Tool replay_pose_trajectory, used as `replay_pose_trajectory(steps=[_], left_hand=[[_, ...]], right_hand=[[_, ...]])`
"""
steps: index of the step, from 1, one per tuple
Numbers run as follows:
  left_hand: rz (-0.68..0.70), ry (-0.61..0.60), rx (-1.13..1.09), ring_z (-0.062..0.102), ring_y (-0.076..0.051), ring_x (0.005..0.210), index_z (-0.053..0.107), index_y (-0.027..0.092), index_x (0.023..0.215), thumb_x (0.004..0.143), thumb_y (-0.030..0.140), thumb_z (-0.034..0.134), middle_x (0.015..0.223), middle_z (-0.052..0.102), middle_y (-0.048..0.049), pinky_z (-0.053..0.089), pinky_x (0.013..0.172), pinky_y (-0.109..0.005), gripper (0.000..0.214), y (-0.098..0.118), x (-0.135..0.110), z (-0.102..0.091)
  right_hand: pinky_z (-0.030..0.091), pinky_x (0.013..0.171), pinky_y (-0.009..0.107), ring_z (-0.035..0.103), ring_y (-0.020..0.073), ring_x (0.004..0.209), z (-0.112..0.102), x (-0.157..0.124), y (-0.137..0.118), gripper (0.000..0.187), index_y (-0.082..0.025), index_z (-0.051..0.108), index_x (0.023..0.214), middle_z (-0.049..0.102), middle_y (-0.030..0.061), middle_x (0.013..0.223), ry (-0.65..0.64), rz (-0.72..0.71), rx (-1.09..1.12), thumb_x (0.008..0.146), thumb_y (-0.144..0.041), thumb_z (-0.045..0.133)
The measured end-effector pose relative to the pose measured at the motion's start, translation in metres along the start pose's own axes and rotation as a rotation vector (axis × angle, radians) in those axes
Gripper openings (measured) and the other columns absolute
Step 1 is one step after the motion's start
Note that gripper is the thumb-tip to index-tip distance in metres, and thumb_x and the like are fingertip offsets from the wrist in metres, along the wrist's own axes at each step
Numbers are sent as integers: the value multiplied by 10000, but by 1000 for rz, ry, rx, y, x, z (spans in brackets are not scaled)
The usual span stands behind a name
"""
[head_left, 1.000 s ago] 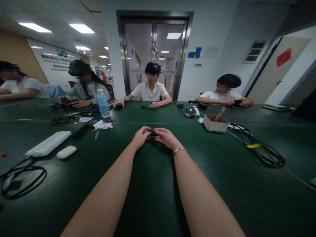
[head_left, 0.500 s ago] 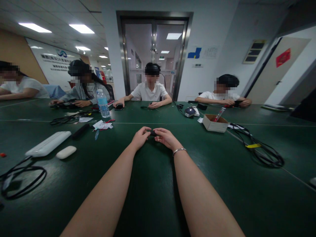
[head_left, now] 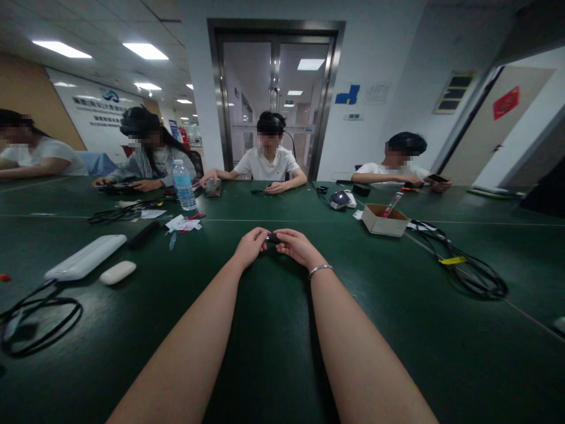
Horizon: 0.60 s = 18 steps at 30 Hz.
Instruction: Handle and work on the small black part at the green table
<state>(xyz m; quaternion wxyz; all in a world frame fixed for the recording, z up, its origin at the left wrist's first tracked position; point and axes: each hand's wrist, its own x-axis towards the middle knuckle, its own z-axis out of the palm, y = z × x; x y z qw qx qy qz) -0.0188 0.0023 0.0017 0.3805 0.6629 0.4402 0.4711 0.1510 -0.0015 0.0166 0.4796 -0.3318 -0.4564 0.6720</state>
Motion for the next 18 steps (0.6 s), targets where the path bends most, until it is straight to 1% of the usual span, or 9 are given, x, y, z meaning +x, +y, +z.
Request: replay_pose_trajectory(steps=[2, 4, 6, 9, 11, 14, 17, 18], left_hand=[[-7, 10, -8, 491, -106, 547, 610, 164, 939, 832, 348, 456, 625, 547, 7, 396, 537, -224, 263, 0, 0, 0], [-22, 31, -27, 494, -96, 558, 617, 168, 939, 795, 287, 492, 696, 570, 1, 399, 542, -219, 225, 0, 0, 0], [-35, 42, -38, 490, -89, 555, 619, 169, 945, 765, 245, 509, 718, 572, 4, 397, 541, -215, 224, 1, 0, 0], [-32, 23, -29, 493, -101, 554, 621, 165, 938, 794, 284, 477, 651, 547, 7, 396, 537, -218, 236, 0, 0, 0], [-26, 22, -21, 497, -102, 565, 624, 169, 935, 798, 300, 474, 681, 561, -1, 397, 540, -220, 241, -1, 1, 0], [-29, 37, -22, 497, -96, 574, 622, 176, 943, 764, 266, 502, 747, 577, -5, 396, 545, -219, 234, -1, 1, 0], [-28, 26, -14, 499, -109, 576, 623, 166, 929, 785, 295, 476, 658, 546, 2, 396, 548, -221, 242, 0, 1, 0], [-29, 21, -10, 498, -110, 577, 624, 165, 924, 791, 303, 469, 656, 546, 0, 397, 549, -222, 247, 1, 1, 0]], right_hand=[[538, 515, 190, 603, 94, 528, 0, 0, 0, 92, -113, 632, 892, 644, 49, 770, -6, 0, 2, 826, -54, 604], [540, 521, 189, 602, 94, 529, 0, 0, 0, 94, -116, 633, 895, 638, 42, 748, -10, 2, 1, 826, -57, 607], [541, 526, 187, 599, 93, 528, 0, 0, 0, 93, -115, 634, 895, 633, 38, 726, -8, 4, -4, 826, -58, 611], [541, 525, 187, 600, 93, 529, 0, 0, 0, 91, -111, 634, 895, 638, 45, 736, 0, 6, -7, 824, -58, 614], [543, 527, 188, 600, 92, 529, 0, 0, 0, 93, -110, 633, 900, 640, 46, 745, -2, 5, -2, 827, -57, 609], [544, 521, 183, 601, 91, 527, -1, 0, 0, 99, -111, 632, 904, 637, 40, 738, -6, 5, 5, 833, -52, 598], [545, 517, 181, 601, 90, 528, 0, 0, 0, 95, -113, 634, 895, 643, 44, 752, -10, 6, 7, 831, -50, 603], [546, 518, 182, 601, 90, 528, 0, 0, 0, 94, -114, 635, 892, 645, 46, 756, -10, 6, 8, 831, -49, 604]])
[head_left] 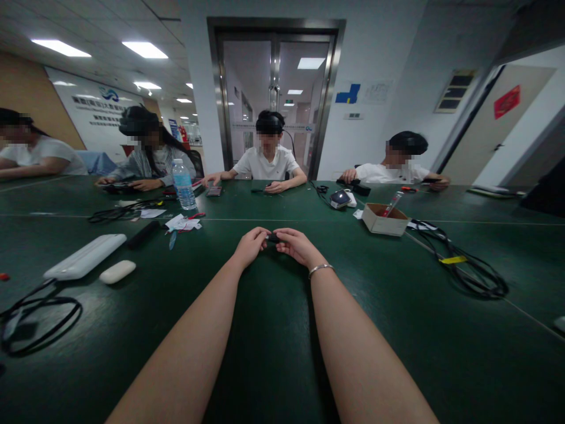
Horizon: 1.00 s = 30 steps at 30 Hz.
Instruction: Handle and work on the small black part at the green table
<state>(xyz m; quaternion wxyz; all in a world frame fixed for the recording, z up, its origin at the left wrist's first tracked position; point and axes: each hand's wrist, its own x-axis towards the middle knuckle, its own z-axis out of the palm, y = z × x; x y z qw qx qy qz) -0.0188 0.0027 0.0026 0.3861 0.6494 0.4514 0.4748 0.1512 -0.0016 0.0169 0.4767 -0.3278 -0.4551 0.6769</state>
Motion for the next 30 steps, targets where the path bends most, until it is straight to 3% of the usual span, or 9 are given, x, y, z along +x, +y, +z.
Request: replay_pose_trajectory(steps=[4, 16, 20, 25, 30], left_hand=[[-4, 4, 0, 495, -98, 587, 623, 172, 940, 769, 262, 482, 761, 582, -11, 397, 551, -218, 239, 2, -1, 0], [3, -12, 14, 481, -106, 557, 621, 170, 927, 796, 300, 455, 638, 541, 8, 392, 550, -225, 248, -1, 0, 0], [10, 0, 11, 498, -98, 584, 628, 176, 930, 765, 255, 475, 753, 587, -5, 402, 566, -223, 238, -1, 0, -1], [0, -11, 14, 498, -112, 569, 625, 164, 917, 797, 325, 464, 636, 548, 2, 400, 554, -227, 257, 0, 0, 0], [-5, 3, -18, 488, -109, 555, 610, 169, 951, 772, 282, 486, 630, 539, 8, 393, 543, -225, 246, 3, -2, 0]], right_hand=[[547, 520, 186, 600, 93, 528, 1, -1, -1, 88, -118, 639, 883, 641, 44, 734, 7, 8, 1, 826, -54, 621], [541, 510, 178, 602, 88, 521, 1, -1, -1, 96, -118, 632, 893, 646, 43, 763, 5, 2, -5, 829, -53, 603], [541, 522, 185, 605, 93, 530, 1, -1, -1, 93, -116, 634, 882, 646, 44, 756, -2, -1, 2, 805, -64, 641], [541, 523, 184, 602, 90, 530, 0, -1, -1, 87, -116, 638, 882, 648, 49, 764, -8, -6, -2, 807, -74, 646], [541, 527, 183, 600, 89, 533, 0, -1, 0, 92, -122, 638, 884, 640, 40, 753, -7, 0, -3, 805, -77, 652]])
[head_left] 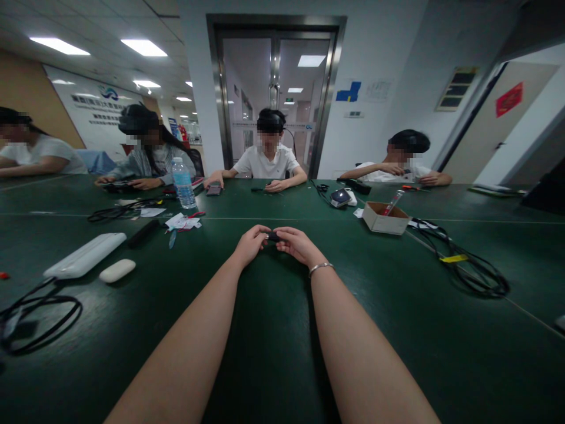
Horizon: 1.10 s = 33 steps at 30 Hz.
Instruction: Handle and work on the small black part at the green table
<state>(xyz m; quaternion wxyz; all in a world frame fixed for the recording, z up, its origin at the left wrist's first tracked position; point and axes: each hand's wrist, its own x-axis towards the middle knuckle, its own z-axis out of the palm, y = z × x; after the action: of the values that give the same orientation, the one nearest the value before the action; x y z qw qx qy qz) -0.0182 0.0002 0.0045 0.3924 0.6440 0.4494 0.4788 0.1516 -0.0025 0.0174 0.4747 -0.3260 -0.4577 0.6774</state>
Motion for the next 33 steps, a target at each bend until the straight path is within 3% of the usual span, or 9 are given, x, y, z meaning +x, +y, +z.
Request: replay_pose_trajectory(steps=[10, 15, 20, 25, 29, 31, 33], left_hand=[[1, -10, 30, 498, -115, 565, 629, 163, 916, 798, 323, 452, 617, 542, 1, 401, 560, -231, 266, -3, 2, -1], [-10, 12, 20, 498, -106, 579, 635, 170, 913, 764, 284, 481, 709, 576, -10, 395, 544, -221, 242, -3, 2, 0], [45, 47, 31, 512, -116, 602, 625, 159, 914, 777, 361, 529, 673, 552, -4, 408, 554, -224, 262, -4, 2, -1], [48, 51, 93, 515, -122, 612, 643, 153, 853, 737, 422, 609, 690, 588, -11, 407, 581, -237, 295, -6, 1, -2], [81, 93, 222, 536, -145, 685, 667, 164, 834, 716, 415, 643, 763, 596, -35, 430, 642, -258, 278, -4, -5, 0], [91, 165, 322, 543, -147, 703, 671, 169, 794, 712, 391, 652, 825, 579, -49, 447, 666, -272, 238, 0, -12, -2], [27, 157, 331, 558, -141, 662, 648, 165, 786, 710, 386, 658, 847, 576, -57, 464, 638, -279, 233, 5, -23, -8]], right_hand=[[542, 529, 190, 599, 92, 532, 1, 0, 0, 87, -113, 641, 888, 642, 47, 750, 8, 0, -6, 818, -64, 624], [538, 531, 189, 595, 88, 534, 1, -1, 0, 92, -123, 637, 870, 641, 37, 752, 10, 1, -3, 795, -73, 654], [503, 491, 182, 574, 88, 522, 1, 2, 2, 252, -135, 619, 937, 624, 19, 712, -17, -27, -104, 721, -24, 683], [430, 446, 200, 504, 72, 469, 7, 10, 13, 255, -151, 583, 822, 604, 1, 756, 69, -96, -529, 640, -19, 703], [413, 564, 218, 504, 109, 609, 22, 7, 21, 225, -157, 537, 659, 550, -19, 709, 182, -282, -1017, 615, -91, 747], [415, 626, 233, 510, 129, 676, 30, -1, 17, 196, -152, 549, 607, 542, 0, 736, 143, -312, -1169, 636, -99, 735], [421, 649, 237, 524, 136, 699, 32, -15, 4, 148, -153, 599, 613, 559, 19, 793, 33, -276, -1224, 648, -99, 732]])
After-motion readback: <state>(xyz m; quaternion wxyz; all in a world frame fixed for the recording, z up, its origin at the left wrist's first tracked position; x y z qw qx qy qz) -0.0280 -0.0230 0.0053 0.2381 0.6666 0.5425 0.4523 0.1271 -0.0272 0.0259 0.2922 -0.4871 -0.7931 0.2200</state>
